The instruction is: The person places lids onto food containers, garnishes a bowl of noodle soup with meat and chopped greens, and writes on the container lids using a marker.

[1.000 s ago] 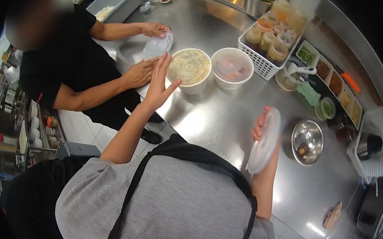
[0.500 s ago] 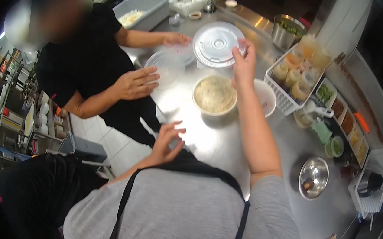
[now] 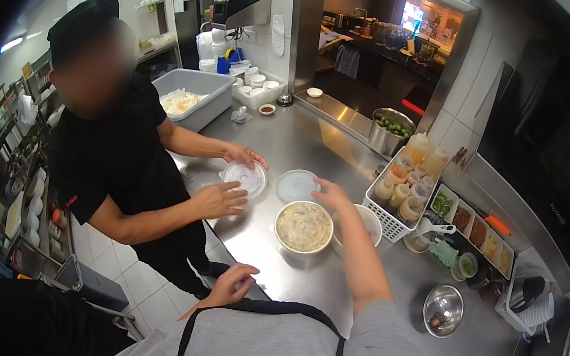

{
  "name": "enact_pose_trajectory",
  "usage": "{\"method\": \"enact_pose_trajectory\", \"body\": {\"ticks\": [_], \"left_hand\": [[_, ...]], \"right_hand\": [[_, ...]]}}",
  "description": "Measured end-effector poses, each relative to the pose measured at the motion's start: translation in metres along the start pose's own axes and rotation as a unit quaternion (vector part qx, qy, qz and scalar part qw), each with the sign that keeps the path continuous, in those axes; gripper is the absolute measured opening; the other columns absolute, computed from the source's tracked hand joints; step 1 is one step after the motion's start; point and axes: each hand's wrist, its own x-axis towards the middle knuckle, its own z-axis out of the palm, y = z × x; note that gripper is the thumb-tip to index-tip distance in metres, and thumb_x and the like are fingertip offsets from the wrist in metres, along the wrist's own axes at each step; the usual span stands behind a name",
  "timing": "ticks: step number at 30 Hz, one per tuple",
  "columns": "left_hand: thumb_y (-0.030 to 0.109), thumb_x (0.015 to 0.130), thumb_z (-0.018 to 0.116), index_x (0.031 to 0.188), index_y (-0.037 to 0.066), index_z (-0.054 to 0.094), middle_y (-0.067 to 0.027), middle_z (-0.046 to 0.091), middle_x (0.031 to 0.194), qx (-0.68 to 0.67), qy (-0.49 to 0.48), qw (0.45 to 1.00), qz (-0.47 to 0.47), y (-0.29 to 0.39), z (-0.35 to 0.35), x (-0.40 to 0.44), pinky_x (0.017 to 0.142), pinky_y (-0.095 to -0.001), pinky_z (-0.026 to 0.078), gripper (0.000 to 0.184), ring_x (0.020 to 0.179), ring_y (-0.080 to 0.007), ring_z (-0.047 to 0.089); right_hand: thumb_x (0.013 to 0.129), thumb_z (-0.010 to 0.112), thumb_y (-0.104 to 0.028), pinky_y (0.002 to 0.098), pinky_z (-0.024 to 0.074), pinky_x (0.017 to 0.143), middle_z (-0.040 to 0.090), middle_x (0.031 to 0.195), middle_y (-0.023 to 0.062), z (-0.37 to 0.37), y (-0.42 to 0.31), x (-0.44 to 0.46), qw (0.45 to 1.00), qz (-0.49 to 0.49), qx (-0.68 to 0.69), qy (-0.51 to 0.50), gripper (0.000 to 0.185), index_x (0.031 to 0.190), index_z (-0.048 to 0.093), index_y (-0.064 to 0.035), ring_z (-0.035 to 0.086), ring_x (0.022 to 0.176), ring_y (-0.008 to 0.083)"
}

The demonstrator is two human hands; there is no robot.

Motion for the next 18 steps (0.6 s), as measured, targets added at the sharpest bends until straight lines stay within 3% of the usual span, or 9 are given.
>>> {"method": "enact_pose_trajectory", "body": {"ticks": [1, 3, 7, 10, 12, 13, 14, 15, 18], "left_hand": [[-0.001, 0.08, 0.054, 0.101, 0.004, 0.056, -0.0102, 0.057, 0.096, -0.001, -0.038, 0.999, 0.006, -0.004, -0.002, 0.001, 0.064, -0.0258, 0.047, 0.022, 0.076, -0.0185, 0.059], [0.0, 0.081, 0.054, 0.099, 0.004, 0.058, -0.0098, 0.059, 0.089, 0.002, -0.066, 0.998, -0.011, -0.009, -0.011, 0.002, 0.062, -0.027, 0.046, 0.019, 0.074, -0.0197, 0.059], [0.0, 0.08, 0.055, 0.093, 0.003, 0.06, -0.0096, 0.06, 0.08, -0.021, -0.063, 0.998, 0.01, -0.03, -0.026, 0.007, 0.061, -0.0273, 0.046, 0.013, 0.071, -0.0196, 0.059], [0.001, 0.082, 0.054, 0.093, 0.003, 0.06, -0.0086, 0.061, 0.081, -0.054, -0.084, 0.995, 0.0, -0.038, -0.035, 0.018, 0.063, -0.0259, 0.047, 0.012, 0.072, -0.0162, 0.06], [0.006, 0.084, 0.056, 0.107, 0.003, 0.053, -0.0097, 0.057, 0.1, -0.143, -0.128, 0.981, -0.033, -0.049, -0.03, 0.029, 0.067, -0.0255, 0.049, 0.024, 0.079, -0.0148, 0.059], [0.006, 0.084, 0.056, 0.107, 0.003, 0.053, -0.0097, 0.057, 0.1, -0.144, -0.137, 0.98, -0.03, -0.05, -0.025, 0.034, 0.067, -0.0255, 0.049, 0.024, 0.079, -0.0148, 0.059], [0.009, 0.084, 0.056, 0.117, 0.004, 0.042, -0.0112, 0.047, 0.113, -0.238, -0.123, 0.957, -0.11, -0.048, -0.018, 0.041, 0.069, -0.0267, 0.049, 0.036, 0.085, -0.0165, 0.058], [0.012, 0.085, 0.056, 0.128, 0.006, 0.031, -0.0126, 0.038, 0.126, -0.326, -0.108, 0.92, -0.191, -0.047, -0.01, 0.048, 0.071, -0.028, 0.05, 0.05, 0.09, -0.0182, 0.058], [0.018, 0.087, 0.054, 0.136, 0.013, 0.0, -0.0142, 0.013, 0.137, -0.447, -0.102, 0.81, -0.367, -0.049, 0.01, 0.081, 0.074, -0.0396, 0.05, 0.073, 0.1, -0.0312, 0.054]], "right_hand": [[0.079, 0.062, -0.029, 0.0345, 0.0388, 0.092, 0.055, 0.117, 0.0144, -0.011, 0.004, -0.013, 0.996, -0.06, 0.029, 0.056, 0.05, 0.124, 0.048, -0.0107, 0.049, 0.112, 0.0262], [0.079, 0.061, -0.028, 0.0335, 0.0367, 0.094, 0.05, 0.123, 0.014, -0.043, -0.014, -0.065, 0.989, -0.042, 0.064, 0.123, 0.046, 0.121, 0.051, -0.0104, 0.046, 0.115, 0.0256], [0.072, 0.068, -0.023, 0.0344, 0.0381, 0.092, 0.052, 0.112, 0.0139, -0.064, 0.048, -0.154, 0.95, 0.104, -0.036, 0.292, 0.046, 0.113, 0.055, -0.0068, 0.049, 0.107, 0.0282], [0.069, 0.07, -0.017, 0.0361, 0.0395, 0.089, 0.048, 0.113, 0.0137, -0.038, 0.062, -0.175, 0.89, 0.016, -0.158, 0.428, 0.049, 0.113, 0.052, -0.0066, 0.049, 0.105, 0.0303], [0.069, 0.07, -0.016, 0.0364, 0.0399, 0.089, 0.046, 0.115, 0.0137, -0.028, 0.062, -0.171, 0.868, 0.05, -0.139, 0.474, 0.05, 0.114, 0.051, -0.0066, 0.048, 0.104, 0.03], [0.068, 0.071, -0.015, 0.0367, 0.0403, 0.088, 0.044, 0.116, 0.0136, -0.023, 0.058, -0.171, 0.846, 0.077, -0.115, 0.515, 0.052, 0.115, 0.049, -0.0067, 0.048, 0.104, 0.0297], [0.07, 0.07, -0.015, 0.0358, 0.0407, 0.088, 0.043, 0.117, 0.0136, -0.017, 0.053, -0.171, 0.845, 0.171, -0.035, 0.505, 0.051, 0.116, 0.048, -0.0062, 0.049, 0.102, 0.0279], [0.07, 0.07, -0.015, 0.0358, 0.0407, 0.088, 0.043, 0.117, 0.0136, -0.008, 0.06, -0.169, 0.84, 0.179, -0.034, 0.51, 0.051, 0.116, 0.048, -0.0062, 0.049, 0.102, 0.0279], [0.074, 0.066, -0.018, 0.0353, 0.0413, 0.086, 0.048, 0.111, 0.0148, 0.029, 0.097, -0.167, 0.843, 0.156, 0.102, 0.504, 0.041, 0.11, 0.052, -0.0043, 0.051, 0.101, 0.0275]]}}
